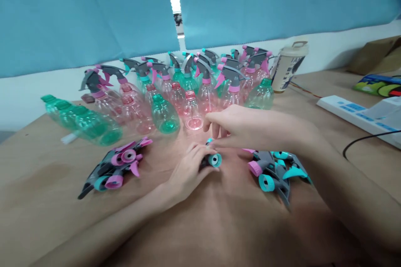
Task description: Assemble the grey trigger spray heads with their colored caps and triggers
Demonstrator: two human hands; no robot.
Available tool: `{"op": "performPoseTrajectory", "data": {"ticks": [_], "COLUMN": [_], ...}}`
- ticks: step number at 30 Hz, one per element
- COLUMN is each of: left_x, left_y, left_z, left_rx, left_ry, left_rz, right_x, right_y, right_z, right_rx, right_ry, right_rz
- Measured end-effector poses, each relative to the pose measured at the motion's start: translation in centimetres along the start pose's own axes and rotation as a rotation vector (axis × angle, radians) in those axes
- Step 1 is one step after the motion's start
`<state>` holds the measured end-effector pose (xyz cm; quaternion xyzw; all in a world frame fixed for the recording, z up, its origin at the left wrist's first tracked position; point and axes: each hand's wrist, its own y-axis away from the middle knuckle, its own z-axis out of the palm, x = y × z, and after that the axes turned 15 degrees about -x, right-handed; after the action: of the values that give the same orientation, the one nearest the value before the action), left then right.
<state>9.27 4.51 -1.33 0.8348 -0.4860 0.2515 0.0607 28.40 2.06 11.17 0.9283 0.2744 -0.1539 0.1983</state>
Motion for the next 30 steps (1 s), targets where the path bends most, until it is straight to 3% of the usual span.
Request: {"op": "performPoseTrajectory", "data": {"ticks": [4, 7, 11, 18, 23, 30], "left_x": [-0.5, -0.5, -0.7, -0.7, -0.6, -0.4], "left_y": [3.5, 4.6, 4.8, 4.9, 4.8, 4.6], "left_z": [-1.2, -1.4, -1.1, -1.1, -1.2, -1.6], "left_rx": [0.198, 0.28, 0.276, 0.303, 0.272, 0.218], "left_ry": [0.172, 0.267, 0.22, 0.043, 0.064, 0.084], "left_rz": [-0.196, -0.247, -0.195, -0.077, -0.076, -0.063], "right_x": [-0.8, -1.3, -1.4, -1.4, -1.7, -2.0], "right_y": [-1.5, -3.0, -4.5, -4.6, -4.4, -4.8], "right_z": [1.1, 2.5, 3.9, 4.0, 4.2, 5.0], "right_rx": [0.127, 0.151, 0.156, 0.083, 0.077, 0.077], "right_ry": [-0.05, -0.058, -0.021, -0.015, 0.036, 0.069], "right_rz": [-0.15, -0.235, -0.302, -0.268, -0.24, -0.31]}}
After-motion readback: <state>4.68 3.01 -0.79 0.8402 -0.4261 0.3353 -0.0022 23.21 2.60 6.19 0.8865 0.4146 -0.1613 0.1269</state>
